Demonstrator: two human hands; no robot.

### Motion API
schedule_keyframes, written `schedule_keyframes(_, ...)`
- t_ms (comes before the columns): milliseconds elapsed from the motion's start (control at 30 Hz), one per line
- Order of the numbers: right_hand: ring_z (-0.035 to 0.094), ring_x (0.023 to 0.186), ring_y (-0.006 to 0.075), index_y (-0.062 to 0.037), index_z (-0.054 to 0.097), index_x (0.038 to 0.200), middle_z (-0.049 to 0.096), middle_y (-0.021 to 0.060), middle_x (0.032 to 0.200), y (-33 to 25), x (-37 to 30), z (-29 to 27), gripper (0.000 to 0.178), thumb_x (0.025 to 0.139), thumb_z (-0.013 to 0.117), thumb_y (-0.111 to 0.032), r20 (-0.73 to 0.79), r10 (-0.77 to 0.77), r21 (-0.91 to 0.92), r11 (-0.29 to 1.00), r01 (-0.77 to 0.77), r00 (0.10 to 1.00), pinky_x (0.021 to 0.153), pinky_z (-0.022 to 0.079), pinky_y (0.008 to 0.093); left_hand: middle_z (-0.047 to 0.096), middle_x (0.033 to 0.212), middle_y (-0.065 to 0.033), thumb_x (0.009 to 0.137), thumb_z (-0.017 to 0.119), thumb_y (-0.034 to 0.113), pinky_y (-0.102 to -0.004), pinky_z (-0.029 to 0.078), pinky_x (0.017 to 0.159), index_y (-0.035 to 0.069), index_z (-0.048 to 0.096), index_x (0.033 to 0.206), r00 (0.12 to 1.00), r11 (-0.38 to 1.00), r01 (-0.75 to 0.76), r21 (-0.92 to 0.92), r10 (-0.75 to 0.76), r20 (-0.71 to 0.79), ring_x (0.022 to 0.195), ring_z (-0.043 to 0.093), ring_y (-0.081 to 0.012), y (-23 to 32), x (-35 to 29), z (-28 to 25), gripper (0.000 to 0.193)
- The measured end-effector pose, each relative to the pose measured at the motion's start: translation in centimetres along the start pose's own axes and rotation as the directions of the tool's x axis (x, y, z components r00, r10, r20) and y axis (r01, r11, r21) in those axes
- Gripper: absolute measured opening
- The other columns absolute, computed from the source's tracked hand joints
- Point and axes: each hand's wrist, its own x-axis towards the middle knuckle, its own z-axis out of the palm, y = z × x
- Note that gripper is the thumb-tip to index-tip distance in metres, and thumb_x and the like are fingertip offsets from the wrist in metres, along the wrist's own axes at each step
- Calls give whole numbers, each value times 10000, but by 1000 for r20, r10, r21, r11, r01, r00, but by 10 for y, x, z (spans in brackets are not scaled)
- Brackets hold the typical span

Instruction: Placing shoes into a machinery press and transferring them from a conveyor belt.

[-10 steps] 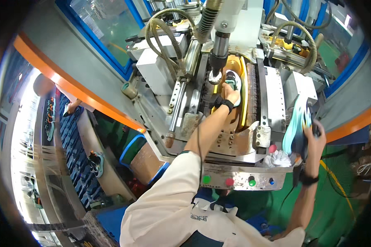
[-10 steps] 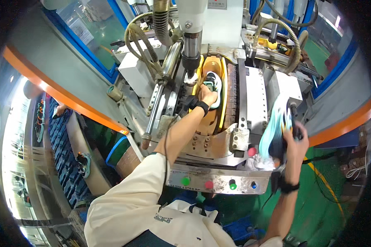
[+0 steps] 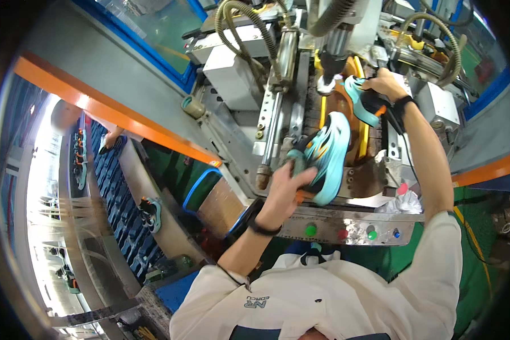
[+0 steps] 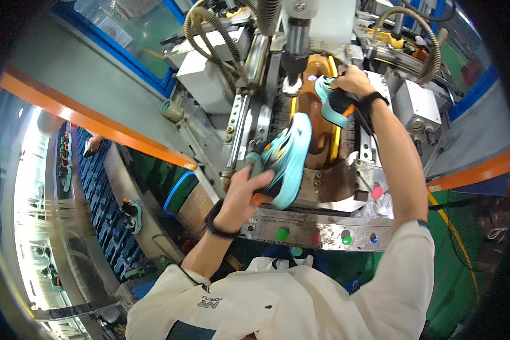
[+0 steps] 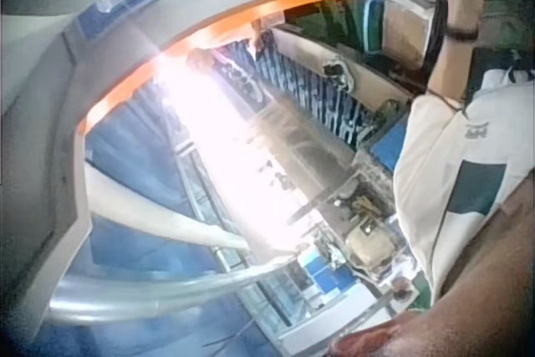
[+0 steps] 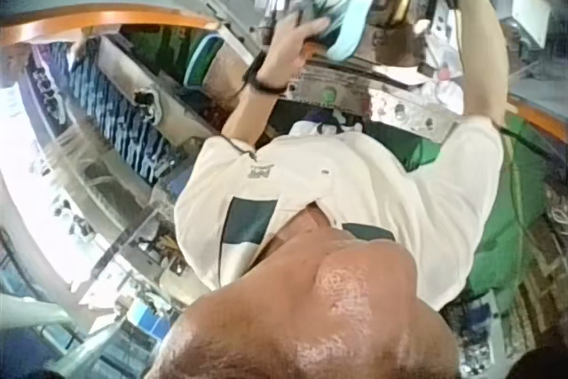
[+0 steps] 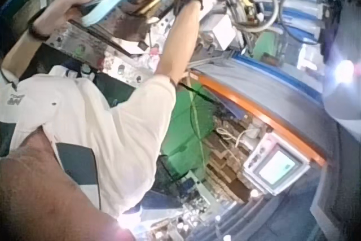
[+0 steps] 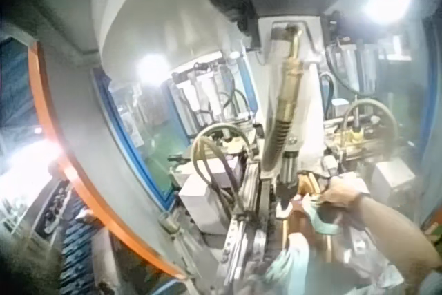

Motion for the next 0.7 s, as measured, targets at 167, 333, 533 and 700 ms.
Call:
schedule_keyframes(167, 654, 1018, 351, 11, 650, 1010, 678, 197, 1052, -33, 42, 114, 407, 713, 720, -257, -272, -26, -168, 986, -21, 962, 899, 514, 418, 618, 1141, -81, 825, 656, 43, -295, 498, 889, -32, 479, 1297, 922, 992, -68, 108, 104, -373, 989, 625, -159, 28, -139, -48, 509)
schedule_keyframes(333, 650, 1005, 421, -1, 423, 1119, 655, 281, 1049, -32, 52, 162, 406, 832, 601, -225, -244, 90, -93, 989, -115, 966, 868, 515, 507, 632, 1140, -92, 835, 636, 31, -320, 514, 883, -38, 503, 1279, 714, 943, -325, 78, 299, -634, 1009, 641, -190, -4, -228, -76, 468)
schedule_keyframes(533, 638, 878, 431, 30, 583, 1066, 657, 259, 978, -32, -76, 117, 317, 904, 588, -243, -279, -578, 8, 797, 604, 767, 765, 504, 502, 662, 1022, -77, 857, 619, 23, -278, 535, 774, 15, 626, 1101, 283, 867, -461, 191, 347, -894, 939, 653, -164, -83, -288, -66, 244)
schedule_keyframes(700, 591, 809, 388, 1, 605, 914, 614, 185, 865, -26, -272, 185, 99, 885, 581, -90, 7, -804, 331, 563, 757, 595, 738, 468, 449, 660, 1046, -82, 857, 660, 69, -305, 511, 827, -21, 606, 1120, 275, 825, -536, 181, 373, -886, 938, 645, -168, -127, -300, -36, 283)
